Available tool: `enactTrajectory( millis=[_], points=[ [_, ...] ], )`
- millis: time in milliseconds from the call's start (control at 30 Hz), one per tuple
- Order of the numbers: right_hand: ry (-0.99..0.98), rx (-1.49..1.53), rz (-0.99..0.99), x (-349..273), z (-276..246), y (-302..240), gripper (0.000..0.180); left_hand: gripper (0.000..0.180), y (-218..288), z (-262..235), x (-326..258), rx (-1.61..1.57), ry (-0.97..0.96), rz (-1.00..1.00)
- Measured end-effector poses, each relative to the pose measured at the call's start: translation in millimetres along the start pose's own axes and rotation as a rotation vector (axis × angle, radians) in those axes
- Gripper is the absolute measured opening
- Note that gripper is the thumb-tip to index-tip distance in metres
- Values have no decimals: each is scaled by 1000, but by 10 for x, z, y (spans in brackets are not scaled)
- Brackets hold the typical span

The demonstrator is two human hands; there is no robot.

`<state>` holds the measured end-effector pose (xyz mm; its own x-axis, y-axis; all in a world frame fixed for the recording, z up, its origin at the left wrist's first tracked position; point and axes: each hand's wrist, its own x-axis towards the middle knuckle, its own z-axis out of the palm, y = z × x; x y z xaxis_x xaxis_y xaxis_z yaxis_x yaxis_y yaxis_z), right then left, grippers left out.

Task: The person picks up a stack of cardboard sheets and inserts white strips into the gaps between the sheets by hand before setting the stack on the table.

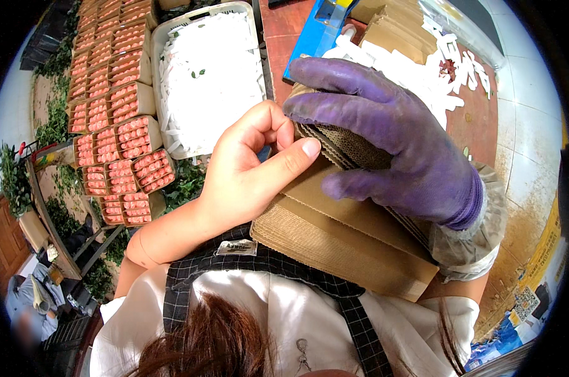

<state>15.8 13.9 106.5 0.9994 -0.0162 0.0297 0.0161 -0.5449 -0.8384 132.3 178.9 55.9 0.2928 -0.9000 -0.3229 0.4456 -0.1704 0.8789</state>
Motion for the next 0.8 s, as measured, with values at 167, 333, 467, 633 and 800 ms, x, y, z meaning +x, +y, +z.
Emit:
enactTrajectory(
  millis=[167,333,467,633,800],
  points=[
    [-4,-39,0,21,-8,-35,63,19,-127,-3,-13,37,76,179],
    [6,-52,-15,17,-14,-26,63,21,-110,-18,10,-42,27,249],
    [6,-33,-16,10,-6,-12,62,23,-126,-12,18,33,-3,202],
    [-3,-39,-14,28,-4,-16,63,19,-5,-15,-33,75,52,29],
    [9,-70,-30,-27,-42,3,65,22,-135,26,26,165,137,434]
  ],
)
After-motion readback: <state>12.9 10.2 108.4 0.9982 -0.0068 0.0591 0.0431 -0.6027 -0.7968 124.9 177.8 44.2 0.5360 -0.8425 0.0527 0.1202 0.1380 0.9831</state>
